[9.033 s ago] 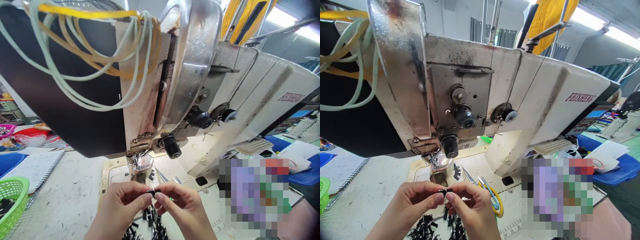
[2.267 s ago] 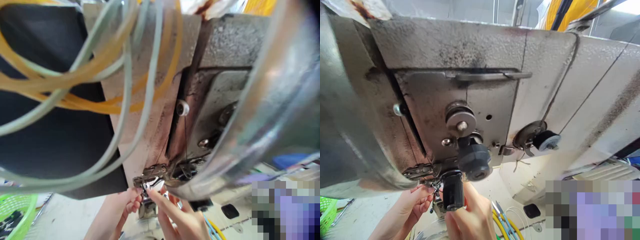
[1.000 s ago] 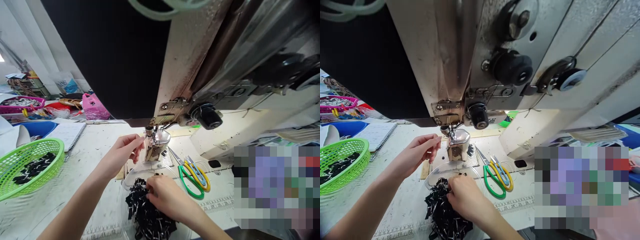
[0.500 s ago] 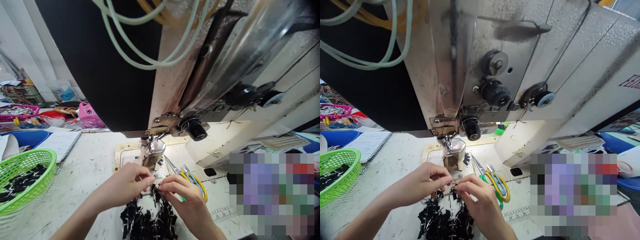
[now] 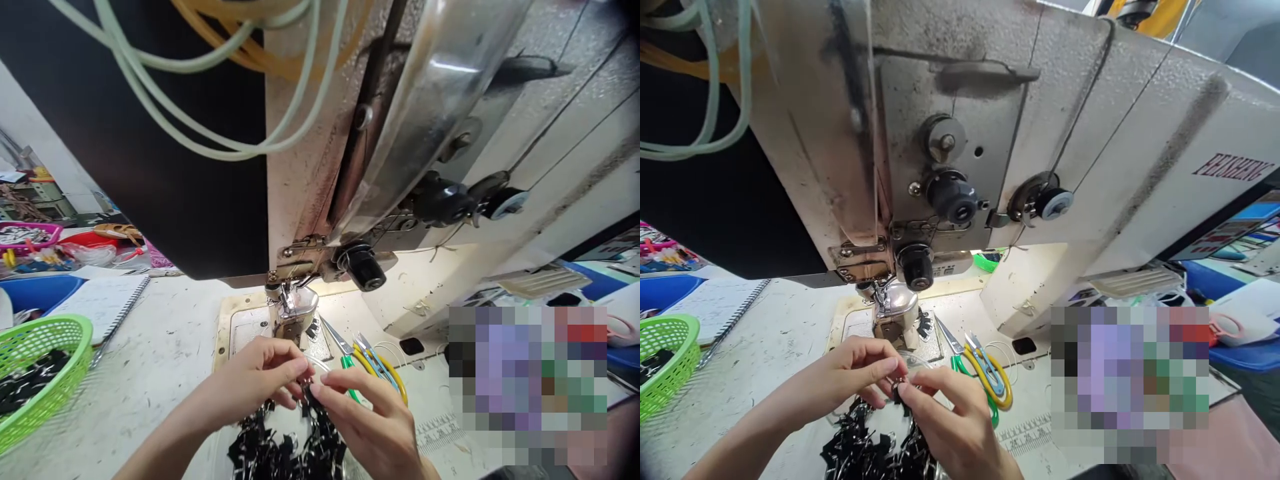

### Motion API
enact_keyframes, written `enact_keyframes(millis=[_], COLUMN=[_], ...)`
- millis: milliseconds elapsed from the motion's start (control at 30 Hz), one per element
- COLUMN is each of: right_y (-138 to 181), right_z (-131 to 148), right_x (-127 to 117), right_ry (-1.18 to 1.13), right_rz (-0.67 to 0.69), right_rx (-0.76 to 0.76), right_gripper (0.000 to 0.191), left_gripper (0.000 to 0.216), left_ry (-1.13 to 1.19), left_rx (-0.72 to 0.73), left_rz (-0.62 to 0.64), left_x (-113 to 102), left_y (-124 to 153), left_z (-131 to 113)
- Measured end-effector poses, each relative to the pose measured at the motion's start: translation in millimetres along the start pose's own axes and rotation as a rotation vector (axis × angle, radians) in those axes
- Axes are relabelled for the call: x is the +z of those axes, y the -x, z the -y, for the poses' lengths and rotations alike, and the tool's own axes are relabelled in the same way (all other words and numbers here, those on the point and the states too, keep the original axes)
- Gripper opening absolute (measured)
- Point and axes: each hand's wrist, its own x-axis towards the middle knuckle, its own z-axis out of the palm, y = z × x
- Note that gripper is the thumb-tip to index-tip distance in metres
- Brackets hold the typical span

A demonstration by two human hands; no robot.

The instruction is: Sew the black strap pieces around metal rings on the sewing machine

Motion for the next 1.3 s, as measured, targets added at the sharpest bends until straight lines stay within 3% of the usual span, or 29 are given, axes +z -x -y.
enact_keyframes(millis=[133, 400, 533, 600, 733, 833, 967, 1133, 1300], right_y=[-0.4, 5.7, 3.5, 0.9, -7.5, -15.4, -21.7, -22.8, -34.4], right_z=[2.8, -2.6, -0.4, 2.4, 9.8, 15.4, 17.8, 11.6, 10.4], right_x=[-5.0, -4.0, -2.3, -2.3, -2.2, -1.0, 2.1, 8.1, 8.3], right_ry=[0.102, 0.117, 0.046, -0.091, -0.502, -0.583, -0.579, -0.751, -0.824], right_rz=[-0.046, -0.062, -0.074, -0.091, -0.044, 0.009, 0.008, -0.012, 0.039], right_rx=[-0.008, -0.039, -0.016, 0.095, 0.520, 0.724, 0.817, 0.936, 0.955], right_gripper=[0.032, 0.032, 0.036, 0.038, 0.034, 0.020, 0.016, 0.019, 0.021], left_gripper=[0.036, 0.025, 0.020, 0.019, 0.019, 0.021, 0.023, 0.020, 0.016], left_ry=[-0.007, 0.130, 0.215, 0.257, 0.265, 0.241, 0.222, 0.147, -0.022], left_rx=[-0.015, -0.014, 0.025, 0.046, 0.096, 0.122, 0.131, 0.175, 0.186], left_rz=[-0.030, 0.107, 0.040, -0.024, -0.088, -0.148, -0.219, -0.253, -0.327], left_x=[2.4, 7.1, 6.4, 6.1, 8.6, 11.4, 13.5, 15.3, 11.4], left_y=[0.7, 1.3, -2.5, -3.7, -2.5, -1.4, -1.4, 1.5, 7.7], left_z=[-0.9, -0.3, 3.6, 3.8, 0.9, 0.4, 1.7, -1.3, -7.2])
